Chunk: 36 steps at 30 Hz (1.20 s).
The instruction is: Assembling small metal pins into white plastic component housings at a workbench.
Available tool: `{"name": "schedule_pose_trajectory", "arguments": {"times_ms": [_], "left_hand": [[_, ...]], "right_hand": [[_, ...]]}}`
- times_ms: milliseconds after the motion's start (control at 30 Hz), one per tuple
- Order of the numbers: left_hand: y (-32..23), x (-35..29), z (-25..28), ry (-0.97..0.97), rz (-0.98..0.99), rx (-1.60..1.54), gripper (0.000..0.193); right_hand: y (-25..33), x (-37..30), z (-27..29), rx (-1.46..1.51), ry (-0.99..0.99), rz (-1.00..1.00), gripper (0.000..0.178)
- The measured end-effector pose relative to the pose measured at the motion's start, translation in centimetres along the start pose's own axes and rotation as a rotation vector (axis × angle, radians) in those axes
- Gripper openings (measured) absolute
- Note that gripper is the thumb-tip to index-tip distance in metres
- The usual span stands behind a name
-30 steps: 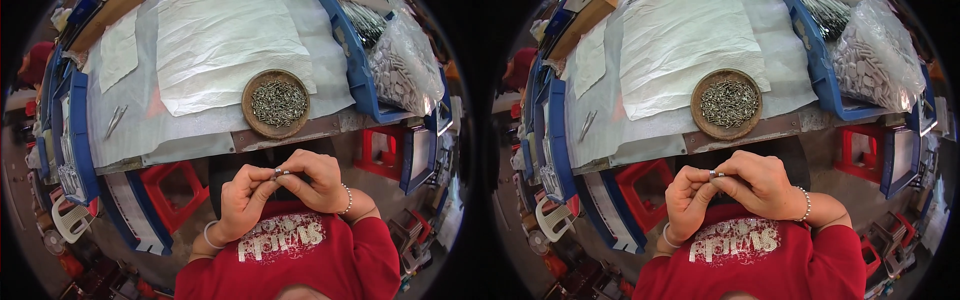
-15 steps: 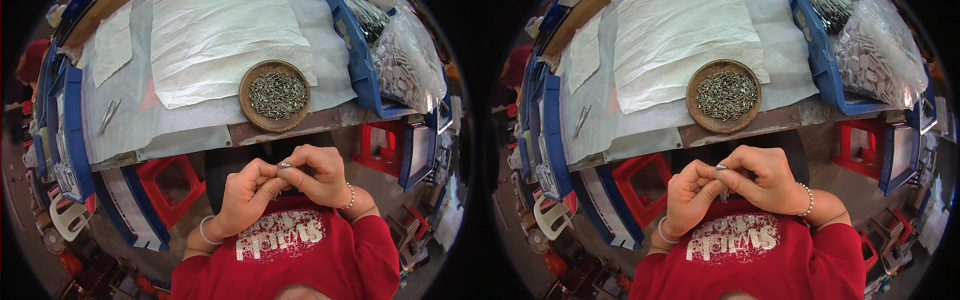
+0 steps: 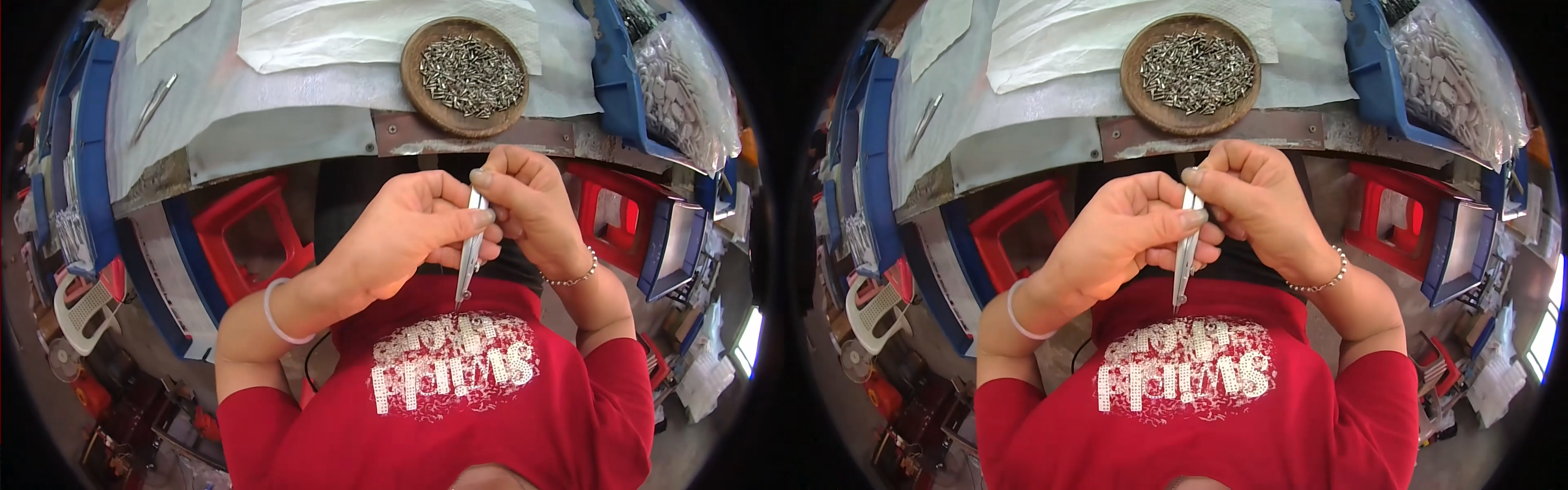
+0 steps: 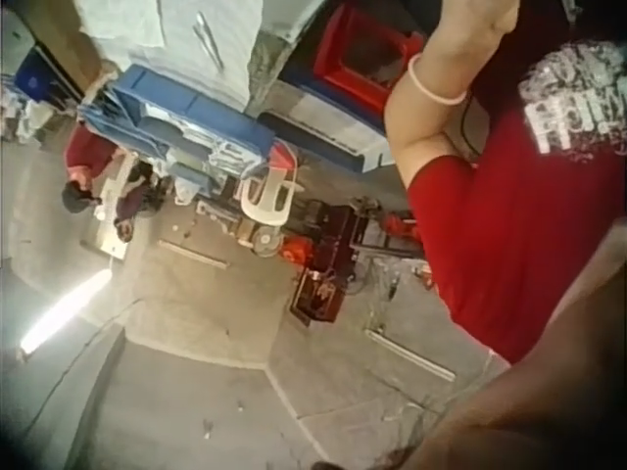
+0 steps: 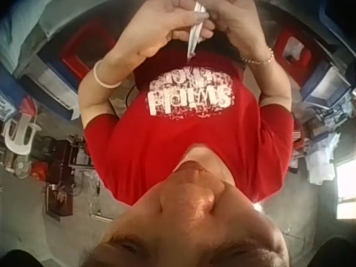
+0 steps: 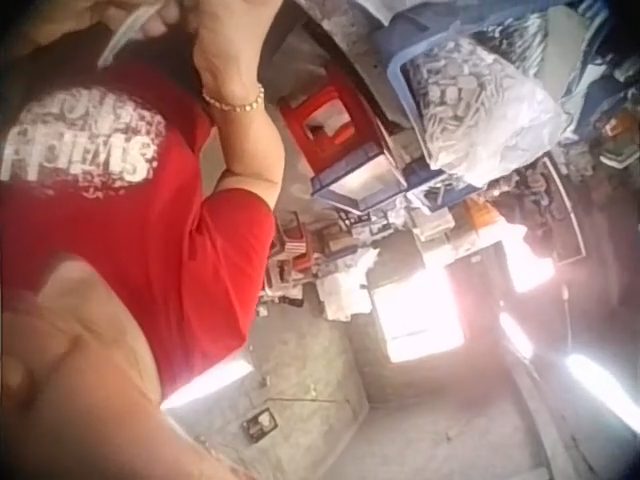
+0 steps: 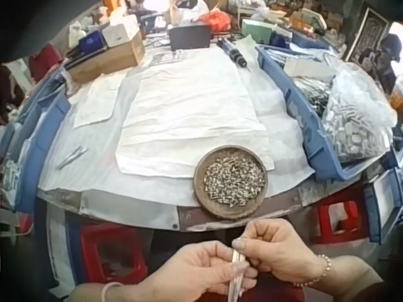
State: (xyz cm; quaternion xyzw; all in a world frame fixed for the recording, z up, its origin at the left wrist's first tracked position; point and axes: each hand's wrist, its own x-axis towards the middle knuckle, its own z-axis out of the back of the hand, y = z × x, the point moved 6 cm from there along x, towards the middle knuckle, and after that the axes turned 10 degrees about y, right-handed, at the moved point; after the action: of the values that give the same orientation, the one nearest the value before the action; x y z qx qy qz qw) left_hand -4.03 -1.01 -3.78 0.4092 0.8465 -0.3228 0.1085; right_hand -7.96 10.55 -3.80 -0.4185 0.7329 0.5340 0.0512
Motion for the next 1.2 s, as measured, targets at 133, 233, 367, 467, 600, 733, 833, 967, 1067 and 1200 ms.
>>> {"name": "schedule_pose_trajectory", "arguments": {"times_ms": [133, 233, 367, 467, 600, 733, 833, 967, 1067, 1200], "left_hand": [[0.5, 0.2, 0.2, 0.01, 0.037, -0.033, 0.017], [0.7, 0.0, -0.1, -0.001, 0.059, -0.028, 0.017], [0.5, 0.1, -0.2, 0.015, 0.071, -0.026, 0.018], [0.4, 0.0, -0.5, 0.027, 0.067, -0.009, 0.018], [-0.1, -0.1, -0.6, 0.049, 0.082, 0.028, 0.017], [-0.8, 0.3, -0.8, 0.049, 0.082, 0.074, 0.015], [-1.4, 1.1, -1.8, 0.045, 0.078, 0.114, 0.014], [-1.1, 2.0, -3.9, 0.065, -0.044, 0.114, 0.014], [0.2, 3.0, -4.4, 0.086, -0.071, 0.052, 0.035], [2.0, 3.9, -5.9, 0.172, 0.041, -0.201, 0.032]], "right_hand": [[-0.8, -0.1, 0.3, 0.069, -0.026, -0.026, 0.018], [-1.0, -0.5, 0.3, 0.077, -0.015, -0.019, 0.017], [-1.2, -0.5, 0.3, 0.081, -0.029, 0.004, 0.016], [-1.0, -1.1, 0.2, 0.074, -0.055, 0.053, 0.016], [-0.8, -1.2, -0.1, 0.073, -0.058, 0.135, 0.015], [-0.2, -1.0, 0.1, 0.079, -0.094, 0.172, 0.015], [0.7, -1.5, 0.8, 0.082, -0.099, 0.208, 0.015], [2.2, -3.0, 1.6, 0.141, -0.116, 0.369, 0.017], [3.7, -4.5, 1.2, 0.058, -0.025, 0.419, 0.018], [4.1, -6.3, 1.5, 0.018, 0.046, 0.499, 0.014]]}}
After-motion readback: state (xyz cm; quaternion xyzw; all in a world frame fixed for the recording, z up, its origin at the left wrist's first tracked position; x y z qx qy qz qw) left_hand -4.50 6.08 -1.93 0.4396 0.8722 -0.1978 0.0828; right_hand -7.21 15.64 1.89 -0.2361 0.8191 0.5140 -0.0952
